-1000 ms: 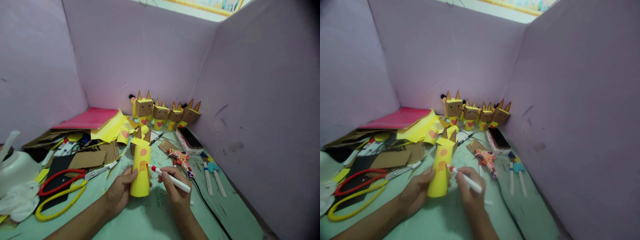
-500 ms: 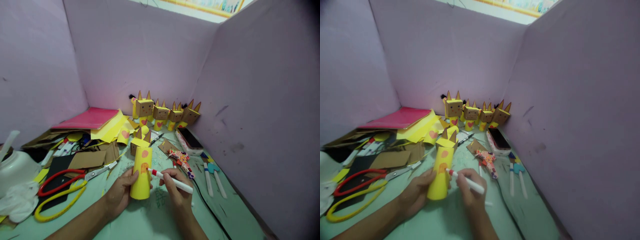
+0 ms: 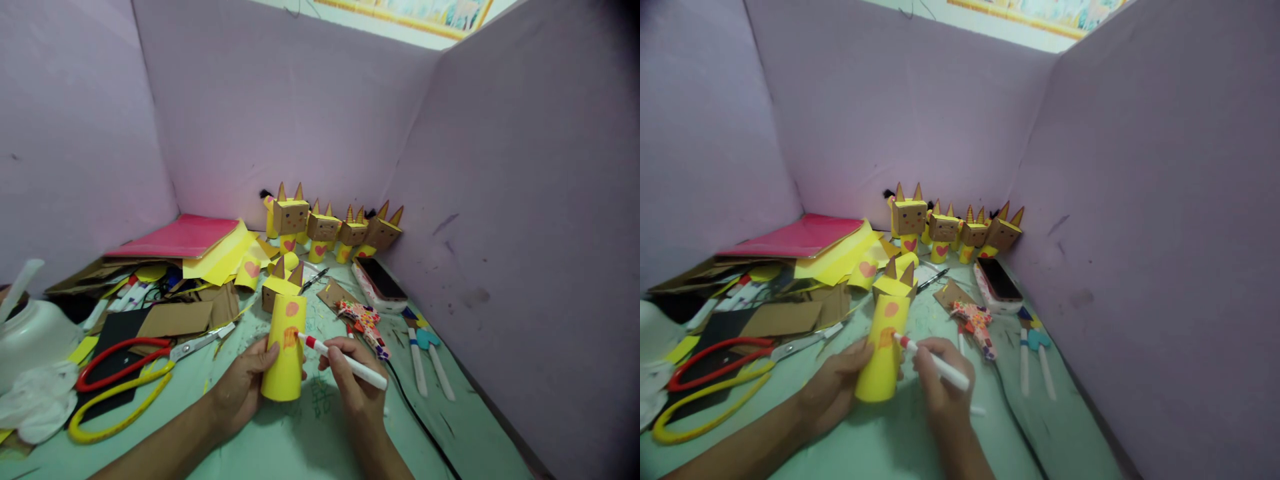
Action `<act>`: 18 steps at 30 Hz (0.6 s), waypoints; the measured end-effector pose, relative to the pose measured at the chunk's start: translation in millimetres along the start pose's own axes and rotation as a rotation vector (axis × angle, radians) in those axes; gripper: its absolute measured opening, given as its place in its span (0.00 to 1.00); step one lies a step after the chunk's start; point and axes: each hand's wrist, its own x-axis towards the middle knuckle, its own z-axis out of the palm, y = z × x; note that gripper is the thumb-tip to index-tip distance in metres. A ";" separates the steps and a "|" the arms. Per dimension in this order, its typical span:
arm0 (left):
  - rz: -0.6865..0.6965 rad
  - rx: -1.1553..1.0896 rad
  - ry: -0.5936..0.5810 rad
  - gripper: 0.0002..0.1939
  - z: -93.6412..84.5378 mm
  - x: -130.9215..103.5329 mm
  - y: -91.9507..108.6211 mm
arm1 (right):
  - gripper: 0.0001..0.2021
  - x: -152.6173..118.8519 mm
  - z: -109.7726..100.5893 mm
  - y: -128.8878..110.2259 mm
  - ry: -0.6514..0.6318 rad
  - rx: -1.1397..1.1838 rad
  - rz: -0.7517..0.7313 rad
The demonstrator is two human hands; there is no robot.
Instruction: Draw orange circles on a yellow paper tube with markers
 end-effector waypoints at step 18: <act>-0.003 -0.031 -0.006 0.11 0.0 1.9 -1.8 | 0.09 0.8 1.4 1.2 0.001 0.035 0.005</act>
